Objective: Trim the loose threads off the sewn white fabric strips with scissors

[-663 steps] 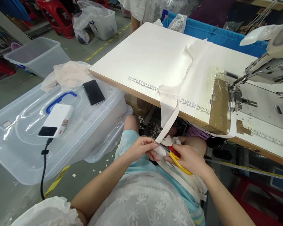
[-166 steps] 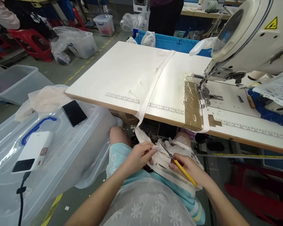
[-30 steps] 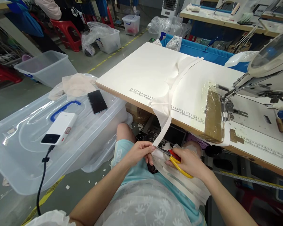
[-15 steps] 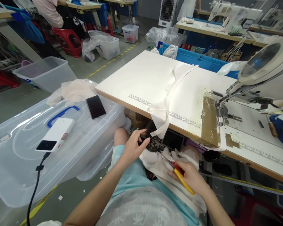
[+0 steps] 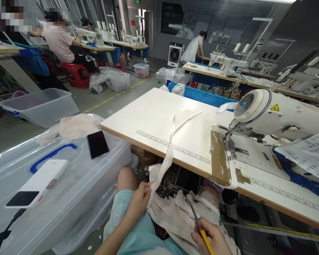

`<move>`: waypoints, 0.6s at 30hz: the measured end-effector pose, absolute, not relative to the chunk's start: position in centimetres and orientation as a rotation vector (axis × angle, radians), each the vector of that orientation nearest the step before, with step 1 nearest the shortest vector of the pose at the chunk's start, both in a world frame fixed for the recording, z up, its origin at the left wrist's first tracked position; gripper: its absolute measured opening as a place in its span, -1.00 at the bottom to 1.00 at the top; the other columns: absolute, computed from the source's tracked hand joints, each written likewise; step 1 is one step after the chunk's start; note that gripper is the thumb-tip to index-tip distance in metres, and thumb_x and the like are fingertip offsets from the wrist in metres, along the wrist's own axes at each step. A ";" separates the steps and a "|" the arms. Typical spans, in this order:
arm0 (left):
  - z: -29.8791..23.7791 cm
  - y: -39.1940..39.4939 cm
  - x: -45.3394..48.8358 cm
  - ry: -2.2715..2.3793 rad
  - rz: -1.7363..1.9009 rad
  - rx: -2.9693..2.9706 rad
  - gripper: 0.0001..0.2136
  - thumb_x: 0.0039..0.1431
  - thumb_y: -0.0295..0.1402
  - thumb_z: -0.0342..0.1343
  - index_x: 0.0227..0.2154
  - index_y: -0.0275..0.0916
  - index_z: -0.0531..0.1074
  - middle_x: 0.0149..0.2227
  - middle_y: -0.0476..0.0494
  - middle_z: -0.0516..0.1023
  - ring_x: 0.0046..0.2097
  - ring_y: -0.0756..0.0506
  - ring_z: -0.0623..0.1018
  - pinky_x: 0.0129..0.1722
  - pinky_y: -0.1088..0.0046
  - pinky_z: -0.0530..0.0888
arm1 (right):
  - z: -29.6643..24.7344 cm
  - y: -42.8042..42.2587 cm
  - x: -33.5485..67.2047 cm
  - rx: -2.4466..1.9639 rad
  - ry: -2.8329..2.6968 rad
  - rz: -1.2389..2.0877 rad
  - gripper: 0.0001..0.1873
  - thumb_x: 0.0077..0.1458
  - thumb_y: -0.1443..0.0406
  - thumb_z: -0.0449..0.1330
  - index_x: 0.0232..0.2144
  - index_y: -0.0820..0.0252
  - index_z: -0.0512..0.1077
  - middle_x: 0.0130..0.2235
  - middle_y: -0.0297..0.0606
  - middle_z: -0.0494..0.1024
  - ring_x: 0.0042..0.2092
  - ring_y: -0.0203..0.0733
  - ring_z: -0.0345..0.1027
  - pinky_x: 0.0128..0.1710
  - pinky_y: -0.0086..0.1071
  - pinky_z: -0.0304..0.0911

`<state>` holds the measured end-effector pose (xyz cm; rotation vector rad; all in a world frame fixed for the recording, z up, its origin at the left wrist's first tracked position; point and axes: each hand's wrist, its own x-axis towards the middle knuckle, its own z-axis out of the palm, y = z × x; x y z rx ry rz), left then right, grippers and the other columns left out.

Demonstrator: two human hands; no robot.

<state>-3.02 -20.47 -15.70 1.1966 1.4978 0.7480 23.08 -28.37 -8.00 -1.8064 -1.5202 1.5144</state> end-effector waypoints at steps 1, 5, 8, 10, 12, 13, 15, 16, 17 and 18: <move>-15.9 -21.6 -3.4 1.509 0.699 1.225 -0.81 0.16 -0.17 0.05 -0.32 -0.17 0.27 -0.65 0.13 0.21 -0.56 -0.05 0.28 -0.48 0.48 0.13 | -7.8 -28.5 23.2 -1.805 -1.488 1.524 -0.45 0.03 -0.16 0.20 -0.52 0.13 0.14 -0.51 -0.41 0.12 -0.44 -0.27 0.04 -0.42 -0.39 -0.03; -12.3 -24.7 -2.6 1.020 0.498 1.123 -0.71 0.22 -0.08 0.04 -0.25 -0.22 0.42 -0.60 0.07 0.27 -0.55 0.01 0.28 -0.50 0.51 0.17 | -7.3 -28.6 23.5 -1.734 -1.424 1.545 -0.46 0.01 -0.15 0.25 -0.50 0.15 0.20 -0.50 -0.42 0.10 -0.44 -0.28 0.02 -0.42 -0.40 -0.06; -7.7 -24.1 -1.0 0.633 0.430 0.856 -0.57 0.22 0.00 0.06 -0.02 -0.20 0.42 -0.29 -0.16 0.53 -0.35 -0.06 0.50 -0.34 0.45 0.40 | -7.3 -28.3 24.0 -1.705 -1.460 1.547 -0.46 0.05 -0.15 0.22 -0.49 0.16 0.19 -0.50 -0.42 0.09 -0.44 -0.28 0.01 -0.43 -0.40 -0.08; -5.7 -22.7 -0.2 0.699 0.440 0.975 -0.62 0.20 -0.09 0.12 -0.01 -0.18 0.43 -0.22 -0.18 0.54 -0.27 -0.08 0.51 -0.29 0.45 0.40 | -7.4 -28.2 24.5 -1.688 -1.540 1.539 -0.44 0.07 -0.18 0.17 -0.50 0.16 0.18 -0.51 -0.42 0.09 -0.45 -0.29 0.00 -0.45 -0.41 -0.09; -4.8 -21.3 0.4 0.903 0.482 1.295 -0.78 0.21 -0.17 0.12 -0.27 -0.21 0.50 -0.33 -0.11 0.48 -0.32 -0.04 0.43 -0.35 0.49 0.31 | -7.2 -28.0 24.9 -1.680 -1.621 1.518 -0.43 0.08 -0.20 0.14 -0.51 0.16 0.19 -0.53 -0.43 0.09 -0.47 -0.30 -0.01 -0.47 -0.42 -0.09; -4.7 -20.7 0.6 0.981 0.521 1.440 -0.77 0.23 -0.18 0.10 -0.41 -0.23 0.47 -0.36 -0.09 0.42 -0.35 -0.01 0.38 -0.38 0.49 0.27 | -7.0 -28.0 25.1 -1.688 -1.647 1.509 -0.42 0.08 -0.21 0.13 -0.51 0.16 0.19 -0.53 -0.43 0.10 -0.47 -0.29 -0.01 -0.47 -0.42 -0.08; -5.0 -20.1 0.9 1.026 0.610 1.594 -0.66 0.26 -0.16 0.05 -0.56 -0.26 0.36 -0.29 -0.10 0.38 -0.36 0.01 0.33 -0.39 0.49 0.25 | -6.5 -27.8 25.3 -1.704 -1.674 1.508 -0.43 0.10 -0.20 0.12 -0.50 0.16 0.19 -0.52 -0.42 0.13 -0.45 -0.29 0.01 -0.45 -0.42 -0.06; -5.1 -19.9 1.1 1.010 0.634 1.586 -0.64 0.27 -0.15 0.04 -0.57 -0.27 0.34 -0.23 -0.11 0.38 -0.36 0.03 0.33 -0.39 0.49 0.26 | -6.2 -27.7 25.3 -1.709 -1.685 1.518 -0.44 0.13 -0.19 0.11 -0.49 0.16 0.19 -0.50 -0.42 0.14 -0.43 -0.28 0.02 -0.44 -0.42 -0.05; -5.3 -19.8 1.2 0.986 0.627 1.525 -0.64 0.26 -0.12 0.04 -0.55 -0.27 0.35 -0.23 -0.12 0.40 -0.39 0.04 0.34 -0.42 0.50 0.27 | -5.9 -27.6 25.4 -1.710 -1.701 1.530 -0.45 0.15 -0.18 0.08 -0.48 0.16 0.19 -0.49 -0.41 0.15 -0.42 -0.28 0.03 -0.43 -0.42 -0.05; -5.4 -19.8 1.3 0.952 0.586 1.429 -0.63 0.26 -0.08 0.04 -0.53 -0.26 0.36 -0.30 -0.12 0.43 -0.45 0.06 0.35 -0.46 0.51 0.27 | -5.6 -27.4 25.4 -1.712 -1.719 1.548 -0.46 0.18 -0.18 0.06 -0.47 0.16 0.19 -0.49 -0.41 0.16 -0.42 -0.27 0.03 -0.43 -0.41 -0.05</move>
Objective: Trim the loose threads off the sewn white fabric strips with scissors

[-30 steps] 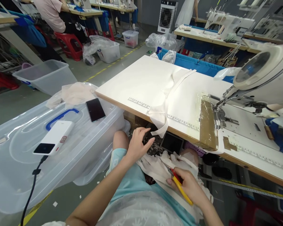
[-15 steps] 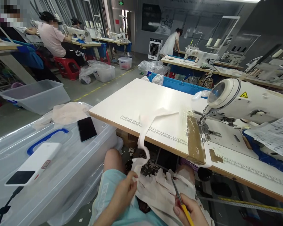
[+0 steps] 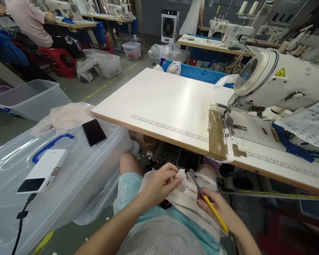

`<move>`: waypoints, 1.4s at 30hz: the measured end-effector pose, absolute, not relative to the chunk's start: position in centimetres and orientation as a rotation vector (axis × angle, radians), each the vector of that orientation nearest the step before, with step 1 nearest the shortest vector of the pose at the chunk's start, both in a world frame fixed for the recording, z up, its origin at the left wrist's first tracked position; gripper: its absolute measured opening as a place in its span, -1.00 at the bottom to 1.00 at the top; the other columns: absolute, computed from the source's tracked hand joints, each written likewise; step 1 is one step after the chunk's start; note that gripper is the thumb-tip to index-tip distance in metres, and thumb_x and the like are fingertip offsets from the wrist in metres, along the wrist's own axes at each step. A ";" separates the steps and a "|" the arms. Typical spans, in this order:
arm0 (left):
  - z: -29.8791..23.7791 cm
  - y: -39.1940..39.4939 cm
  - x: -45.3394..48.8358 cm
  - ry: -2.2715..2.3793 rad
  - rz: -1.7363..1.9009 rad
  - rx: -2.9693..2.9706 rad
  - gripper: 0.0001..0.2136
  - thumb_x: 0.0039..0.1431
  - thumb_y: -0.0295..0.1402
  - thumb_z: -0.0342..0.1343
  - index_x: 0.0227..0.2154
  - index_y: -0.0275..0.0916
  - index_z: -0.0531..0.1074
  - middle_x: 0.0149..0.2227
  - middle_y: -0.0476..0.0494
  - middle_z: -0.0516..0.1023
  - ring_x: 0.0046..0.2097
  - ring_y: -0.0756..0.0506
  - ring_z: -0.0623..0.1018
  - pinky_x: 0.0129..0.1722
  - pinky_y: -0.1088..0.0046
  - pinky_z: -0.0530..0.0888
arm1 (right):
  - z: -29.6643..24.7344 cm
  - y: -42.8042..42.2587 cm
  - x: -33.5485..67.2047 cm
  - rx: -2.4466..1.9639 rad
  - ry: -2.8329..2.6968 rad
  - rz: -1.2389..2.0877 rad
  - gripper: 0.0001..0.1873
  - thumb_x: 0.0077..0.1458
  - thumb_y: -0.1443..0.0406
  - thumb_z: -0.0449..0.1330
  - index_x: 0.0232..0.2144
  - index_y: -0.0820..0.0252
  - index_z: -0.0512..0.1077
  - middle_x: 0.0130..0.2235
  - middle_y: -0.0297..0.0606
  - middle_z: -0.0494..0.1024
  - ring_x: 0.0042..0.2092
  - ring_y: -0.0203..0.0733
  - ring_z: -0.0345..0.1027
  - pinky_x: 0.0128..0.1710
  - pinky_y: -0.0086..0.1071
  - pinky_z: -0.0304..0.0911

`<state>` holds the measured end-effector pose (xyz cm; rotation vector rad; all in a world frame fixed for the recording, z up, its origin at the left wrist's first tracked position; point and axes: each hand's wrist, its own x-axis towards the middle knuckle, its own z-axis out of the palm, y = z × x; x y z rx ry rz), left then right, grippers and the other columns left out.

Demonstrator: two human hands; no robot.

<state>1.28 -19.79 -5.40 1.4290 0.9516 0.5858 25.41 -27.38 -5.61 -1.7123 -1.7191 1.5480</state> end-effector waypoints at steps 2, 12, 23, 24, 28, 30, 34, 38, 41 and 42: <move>-5.6 -19.8 1.5 0.874 0.474 1.190 -0.60 0.21 0.02 0.06 -0.46 -0.25 0.38 -0.52 -0.05 0.43 -0.57 0.04 0.37 -0.56 0.52 0.26 | -5.2 -27.0 25.5 -1.714 -1.760 1.574 -0.47 0.19 -0.17 0.05 -0.46 0.16 0.20 -0.47 -0.40 0.18 -0.41 -0.27 0.04 -0.43 -0.40 -0.04; -6.3 -19.7 1.3 0.850 0.463 0.875 -0.54 0.05 0.09 0.21 -0.40 -0.29 0.40 -0.58 -0.09 0.53 -0.56 -0.02 0.55 -0.62 0.61 0.35 | -4.4 -24.5 25.3 -1.669 -1.974 1.675 -0.44 0.15 -0.18 0.11 -0.50 0.14 0.13 -0.49 -0.43 0.11 -0.45 -0.29 -0.01 -0.48 -0.42 -0.01; -6.9 -19.5 0.5 0.815 0.407 0.812 -0.56 0.08 0.06 0.20 -0.44 -0.31 0.46 -0.56 -0.14 0.58 -0.51 -0.04 0.58 -0.57 0.57 0.38 | -4.6 -23.8 24.2 -1.651 -2.003 1.728 -0.36 0.11 -0.25 0.08 -0.55 0.14 0.07 -0.52 -0.44 0.04 -0.46 -0.31 -0.10 -0.52 -0.42 -0.14; -6.9 -19.6 0.5 0.810 0.409 0.808 -0.56 0.08 0.06 0.20 -0.43 -0.31 0.46 -0.56 -0.14 0.58 -0.51 -0.04 0.58 -0.57 0.57 0.37 | -4.7 -23.9 24.3 -1.662 -2.018 1.707 -0.37 0.12 -0.24 0.09 -0.55 0.14 0.09 -0.52 -0.43 0.06 -0.46 -0.31 -0.08 -0.52 -0.42 -0.14; -7.1 -19.6 0.5 0.795 0.417 0.801 -0.58 0.09 0.05 0.19 -0.43 -0.30 0.45 -0.56 -0.13 0.57 -0.50 -0.04 0.58 -0.58 0.58 0.35 | -5.0 -24.3 24.6 -1.726 -2.075 1.630 -0.40 0.14 -0.20 0.11 -0.53 0.15 0.11 -0.52 -0.43 0.11 -0.46 -0.31 -0.04 -0.51 -0.41 -0.12; -7.2 -19.6 0.4 0.791 0.422 0.806 -0.59 0.11 0.03 0.18 -0.43 -0.30 0.45 -0.56 -0.13 0.57 -0.50 -0.04 0.58 -0.58 0.59 0.36 | -5.1 -24.5 24.4 -1.767 -2.099 1.573 -0.39 0.14 -0.22 0.10 -0.54 0.14 0.09 -0.53 -0.43 0.11 -0.48 -0.30 -0.03 -0.51 -0.40 -0.12; -7.6 -19.7 0.4 0.784 0.433 0.799 -0.60 0.12 0.01 0.19 -0.43 -0.30 0.47 -0.57 -0.12 0.56 -0.50 -0.04 0.58 -0.58 0.60 0.35 | -5.1 -24.8 23.9 -1.858 -2.132 1.424 -0.35 0.11 -0.26 0.06 -0.58 0.12 0.03 -0.57 -0.41 0.12 -0.50 -0.28 -0.01 -0.52 -0.38 -0.13; -7.7 -19.8 0.4 0.776 0.446 0.773 -0.61 0.12 -0.01 0.20 -0.42 -0.32 0.49 -0.57 -0.12 0.56 -0.52 -0.02 0.57 -0.59 0.61 0.36 | -5.2 -24.9 23.8 -1.898 -2.172 1.351 -0.35 0.13 -0.26 0.02 -0.59 0.11 0.01 -0.59 -0.40 0.13 -0.52 -0.27 -0.01 -0.52 -0.37 -0.13; -7.8 -19.7 0.5 0.756 0.448 0.771 -0.63 0.13 -0.03 0.19 -0.42 -0.32 0.49 -0.57 -0.11 0.56 -0.52 -0.01 0.57 -0.59 0.62 0.37 | -5.3 -24.7 23.8 -1.895 -2.258 1.265 -0.38 0.15 -0.25 0.01 -0.56 0.11 0.04 -0.57 -0.38 0.19 -0.51 -0.25 0.04 -0.50 -0.37 -0.11; -7.8 -19.7 0.5 0.747 0.440 0.773 -0.63 0.13 -0.03 0.19 -0.42 -0.32 0.48 -0.57 -0.11 0.56 -0.52 -0.01 0.57 -0.59 0.62 0.37 | -5.3 -24.6 23.8 -1.881 -2.288 1.241 -0.39 0.16 -0.24 0.01 -0.54 0.11 0.05 -0.56 -0.38 0.21 -0.51 -0.25 0.05 -0.50 -0.37 -0.10</move>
